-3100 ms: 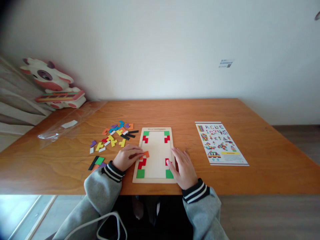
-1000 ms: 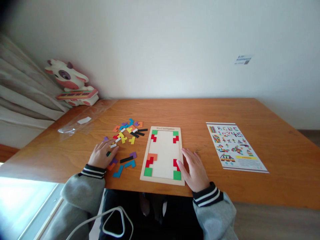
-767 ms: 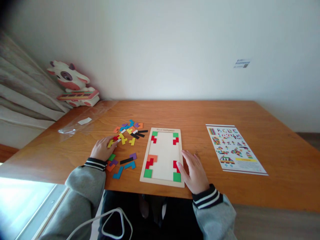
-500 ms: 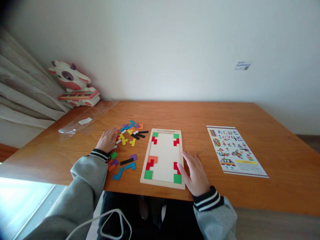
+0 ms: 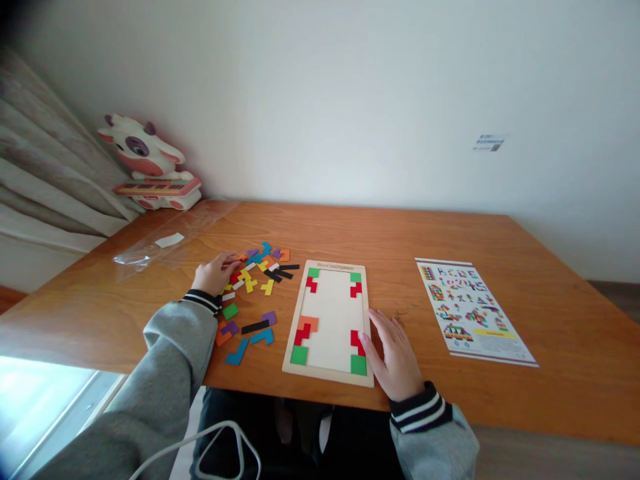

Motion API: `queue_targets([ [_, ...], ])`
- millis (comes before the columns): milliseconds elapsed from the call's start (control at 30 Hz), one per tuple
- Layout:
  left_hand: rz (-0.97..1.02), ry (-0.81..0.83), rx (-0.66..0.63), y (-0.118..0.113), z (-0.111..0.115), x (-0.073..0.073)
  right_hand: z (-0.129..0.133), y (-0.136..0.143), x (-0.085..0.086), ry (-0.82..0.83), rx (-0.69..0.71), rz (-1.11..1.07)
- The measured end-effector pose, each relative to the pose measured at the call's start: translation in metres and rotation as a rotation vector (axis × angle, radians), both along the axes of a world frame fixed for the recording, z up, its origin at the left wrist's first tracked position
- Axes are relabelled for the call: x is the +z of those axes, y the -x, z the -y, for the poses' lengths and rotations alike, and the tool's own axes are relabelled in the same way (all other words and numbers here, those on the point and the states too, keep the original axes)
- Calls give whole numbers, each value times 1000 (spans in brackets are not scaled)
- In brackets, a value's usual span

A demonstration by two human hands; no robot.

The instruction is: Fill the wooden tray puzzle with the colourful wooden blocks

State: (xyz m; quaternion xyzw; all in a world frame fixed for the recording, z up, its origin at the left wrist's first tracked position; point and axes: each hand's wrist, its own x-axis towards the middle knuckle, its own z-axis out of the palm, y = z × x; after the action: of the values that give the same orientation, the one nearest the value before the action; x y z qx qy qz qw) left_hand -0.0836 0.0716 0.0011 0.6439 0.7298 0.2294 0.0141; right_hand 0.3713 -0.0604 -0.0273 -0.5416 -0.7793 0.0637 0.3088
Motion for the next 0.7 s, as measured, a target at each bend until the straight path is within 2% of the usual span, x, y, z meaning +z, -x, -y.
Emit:
queue_targets([
  [200,-151,-49,2,-2,4,4,-1,0,-1,-4,-2,9],
  [300,-122,-134,-59,-4,6,10,-1,1,0,0,-7,10],
  [367,-80,-209,-143,-14,11,16,0,1,1,-4,-8,8],
  [467,-27,-295,-381,-49,25,26,0,1,2,-6,-3,-4],
  [533,4,-335,-640,-84,37,27,0,1,3,-5,-4,-23],
  [600,34,-393,-885,-122,48,22,0,2,4,0,-7,-41],
  [667,64,-425,-1056,-157,58,12,0,2,5,2,-12,-50],
  [700,63,-403,-1098,-172,61,6,1,3,5,0,-12,-51],
])
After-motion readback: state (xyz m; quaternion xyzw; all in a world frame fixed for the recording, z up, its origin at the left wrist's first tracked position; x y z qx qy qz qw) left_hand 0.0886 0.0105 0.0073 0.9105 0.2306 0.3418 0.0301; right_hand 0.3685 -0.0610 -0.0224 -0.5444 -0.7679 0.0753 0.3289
